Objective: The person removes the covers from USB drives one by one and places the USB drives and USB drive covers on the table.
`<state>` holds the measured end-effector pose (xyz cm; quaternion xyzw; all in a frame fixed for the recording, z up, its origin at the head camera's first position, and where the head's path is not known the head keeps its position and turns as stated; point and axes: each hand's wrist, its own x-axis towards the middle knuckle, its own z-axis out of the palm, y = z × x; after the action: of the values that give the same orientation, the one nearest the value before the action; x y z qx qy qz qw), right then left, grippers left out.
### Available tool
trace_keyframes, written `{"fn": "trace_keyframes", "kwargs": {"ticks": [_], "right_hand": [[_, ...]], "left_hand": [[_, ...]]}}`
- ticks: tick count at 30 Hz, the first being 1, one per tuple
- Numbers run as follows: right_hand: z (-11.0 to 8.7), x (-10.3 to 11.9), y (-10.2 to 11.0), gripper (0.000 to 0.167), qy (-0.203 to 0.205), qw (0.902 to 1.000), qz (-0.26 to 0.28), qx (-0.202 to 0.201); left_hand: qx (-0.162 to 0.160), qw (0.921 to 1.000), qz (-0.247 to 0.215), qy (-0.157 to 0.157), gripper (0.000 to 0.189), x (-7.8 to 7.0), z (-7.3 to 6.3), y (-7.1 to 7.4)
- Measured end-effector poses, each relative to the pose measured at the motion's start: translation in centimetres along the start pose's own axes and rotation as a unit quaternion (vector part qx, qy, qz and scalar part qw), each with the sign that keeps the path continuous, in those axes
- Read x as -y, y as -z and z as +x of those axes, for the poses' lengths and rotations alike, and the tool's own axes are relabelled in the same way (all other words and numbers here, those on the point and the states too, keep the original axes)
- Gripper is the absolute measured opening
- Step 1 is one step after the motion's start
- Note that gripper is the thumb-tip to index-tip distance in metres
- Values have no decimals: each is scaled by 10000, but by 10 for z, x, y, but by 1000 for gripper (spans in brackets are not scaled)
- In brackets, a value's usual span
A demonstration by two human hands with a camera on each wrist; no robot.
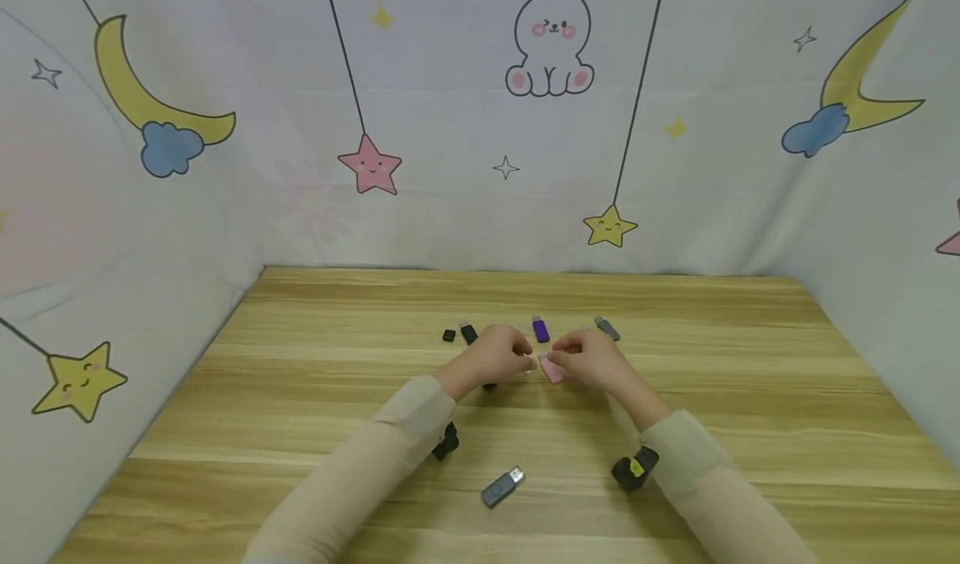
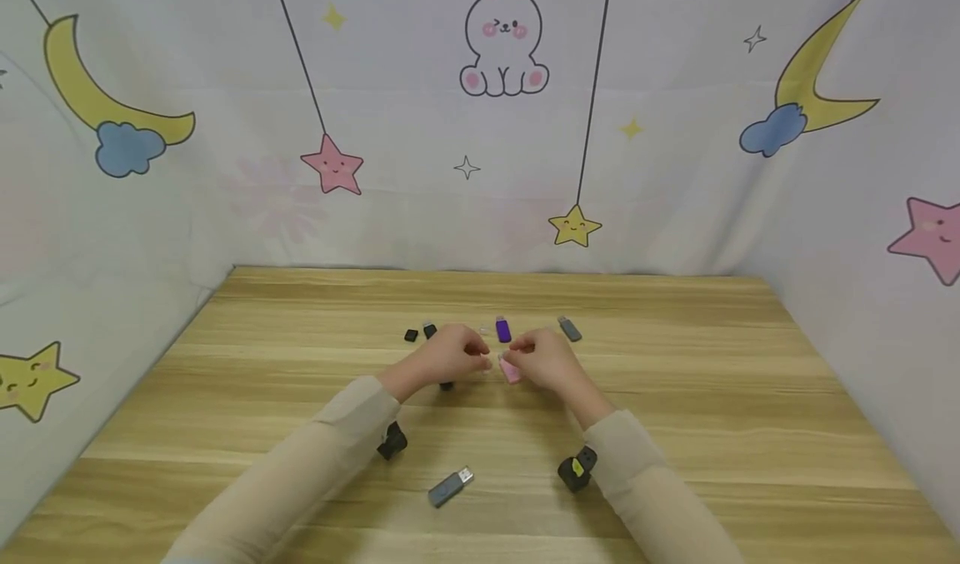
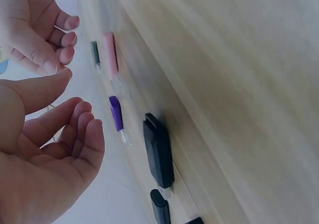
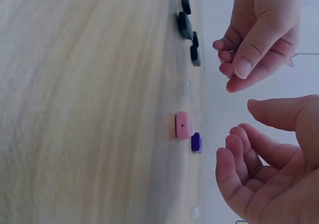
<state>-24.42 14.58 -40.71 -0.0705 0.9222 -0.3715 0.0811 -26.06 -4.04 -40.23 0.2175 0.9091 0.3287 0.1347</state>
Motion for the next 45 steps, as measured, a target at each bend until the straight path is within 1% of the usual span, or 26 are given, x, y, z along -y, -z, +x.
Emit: {"fn": "trace_keyframes", "kwargs": {"ticks": [4,6,10,12,16,17,21,24,27,31,37,45], "right_hand": [[-9,2,3,28,428,9991,12,-60],[-15,4,5,28,642,9979,99,-40],[-27,7,6,26,997,9943,344,146],[-32,8,5,26,1154,9921,400,281],[-44,9,1,25,1341,9890,411,476],[-46,9,0,25,1405,9876,436,541],[-56,10,-5,26,1622,9825,480,776],[-62,10,-11,26,1792,9782,467,936],[-67,11,-16,25,1977,9731,462,1085],[-72,13,-24,25,2142,9673,436,1286],[-77,15,-31,25,2260,9621,348,1489],[-82,15,-39,27,2573,9525,32,1627]], "left_hand": [[-57,9996,-84,-261,25,-2,-13,0],[-58,9993,-139,-341,26,-2,-20,-1],[-95,9982,-243,-540,26,-2,-34,-2],[-77,9980,-260,-575,26,-1,-42,-2],[54,9982,-337,-487,26,-1,-58,-4],[102,9984,-379,-416,27,-1,-61,-5],[197,9986,-387,-304,26,1,-73,-9],[282,9986,-327,-308,27,3,-81,-12],[380,9979,-364,-376,30,4,-89,-15],[445,9973,-403,-415,35,6,-96,-18],[455,9979,-258,-382,39,9,-104,-22],[598,9973,-406,-142,40,10,-110,-25]]}}
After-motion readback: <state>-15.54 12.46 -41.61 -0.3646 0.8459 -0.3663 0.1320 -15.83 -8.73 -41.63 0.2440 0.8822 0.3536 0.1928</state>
